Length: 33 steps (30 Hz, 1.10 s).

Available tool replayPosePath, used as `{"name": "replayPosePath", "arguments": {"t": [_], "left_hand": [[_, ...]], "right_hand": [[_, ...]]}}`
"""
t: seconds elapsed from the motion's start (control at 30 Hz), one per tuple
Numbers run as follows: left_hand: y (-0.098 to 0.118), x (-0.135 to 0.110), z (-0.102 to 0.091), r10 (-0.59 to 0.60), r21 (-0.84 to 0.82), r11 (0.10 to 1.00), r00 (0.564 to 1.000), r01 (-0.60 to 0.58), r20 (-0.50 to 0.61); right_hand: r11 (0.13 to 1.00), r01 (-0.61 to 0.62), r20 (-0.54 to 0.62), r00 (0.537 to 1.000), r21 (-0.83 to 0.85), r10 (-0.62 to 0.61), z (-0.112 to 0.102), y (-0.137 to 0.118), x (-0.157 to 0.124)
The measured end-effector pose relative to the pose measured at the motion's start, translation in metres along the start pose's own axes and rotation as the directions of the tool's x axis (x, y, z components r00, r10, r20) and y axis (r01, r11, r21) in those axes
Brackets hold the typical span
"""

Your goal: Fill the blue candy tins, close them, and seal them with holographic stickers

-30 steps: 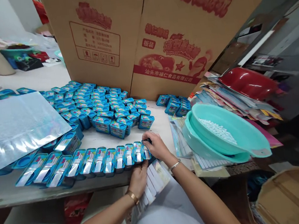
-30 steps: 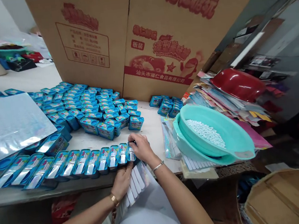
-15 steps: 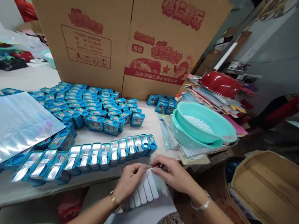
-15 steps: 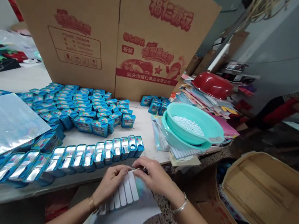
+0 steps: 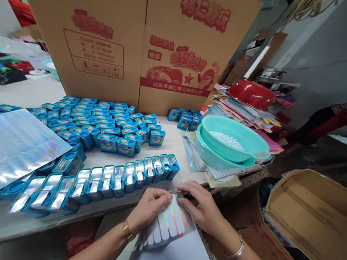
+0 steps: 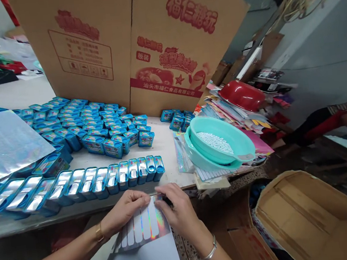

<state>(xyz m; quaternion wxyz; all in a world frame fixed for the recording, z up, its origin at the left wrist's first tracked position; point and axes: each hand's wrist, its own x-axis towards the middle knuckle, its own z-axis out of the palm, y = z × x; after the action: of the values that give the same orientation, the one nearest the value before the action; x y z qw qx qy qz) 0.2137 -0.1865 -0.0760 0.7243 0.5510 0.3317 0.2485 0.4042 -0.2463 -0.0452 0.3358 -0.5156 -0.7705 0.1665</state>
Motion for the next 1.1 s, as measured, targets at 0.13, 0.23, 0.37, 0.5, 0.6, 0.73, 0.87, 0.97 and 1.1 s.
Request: {"name": "replayPosePath", "arguments": {"t": [0.13, 0.23, 0.37, 0.5, 0.6, 0.73, 0.87, 0.97, 1.1], "left_hand": [[0.005, 0.0, 0.0, 0.079, 0.107, 0.991, 0.997, -0.081, 0.021], [0.005, 0.001, 0.001, 0.009, 0.068, 0.998, 1.0, -0.01, 0.017], [0.004, 0.002, 0.002, -0.055, -0.025, 0.998, 0.998, 0.055, 0.026], [0.004, 0.002, 0.001, -0.072, -0.056, 0.996, 0.997, 0.074, 0.032], [0.004, 0.003, 0.001, -0.085, -0.068, 0.994, 0.996, 0.087, 0.038], [0.002, 0.004, 0.001, -0.099, -0.085, 0.991, 0.995, 0.102, 0.031], [0.0, 0.005, 0.001, -0.106, -0.108, 0.988, 0.994, 0.11, 0.038], [0.002, 0.005, 0.002, -0.105, -0.08, 0.991, 0.994, 0.106, 0.018], [0.005, 0.006, 0.002, 0.006, 0.071, 0.997, 1.0, -0.005, -0.013]], "right_hand": [[1.0, 0.027, -0.018, 0.999, -0.004, -0.027, 0.001, 0.002, 0.0], [0.981, 0.127, -0.05, 0.99, -0.145, -0.135, 0.004, 0.007, -0.003], [0.956, 0.177, -0.043, 0.981, -0.234, -0.192, 0.007, 0.011, -0.008], [0.984, 0.103, -0.057, 0.992, -0.144, -0.112, 0.008, 0.01, -0.009], [0.994, 0.067, -0.079, 0.994, -0.082, -0.074, 0.01, 0.01, -0.008], [0.99, 0.09, -0.096, 0.99, -0.105, -0.1, 0.012, 0.012, -0.008], [0.988, 0.098, -0.11, 0.988, -0.122, -0.111, 0.011, 0.011, -0.009], [0.994, 0.082, -0.128, 0.988, -0.074, -0.091, 0.013, 0.009, -0.008], [0.997, -0.041, -0.105, 0.993, 0.069, 0.048, 0.017, 0.006, -0.005]]}}
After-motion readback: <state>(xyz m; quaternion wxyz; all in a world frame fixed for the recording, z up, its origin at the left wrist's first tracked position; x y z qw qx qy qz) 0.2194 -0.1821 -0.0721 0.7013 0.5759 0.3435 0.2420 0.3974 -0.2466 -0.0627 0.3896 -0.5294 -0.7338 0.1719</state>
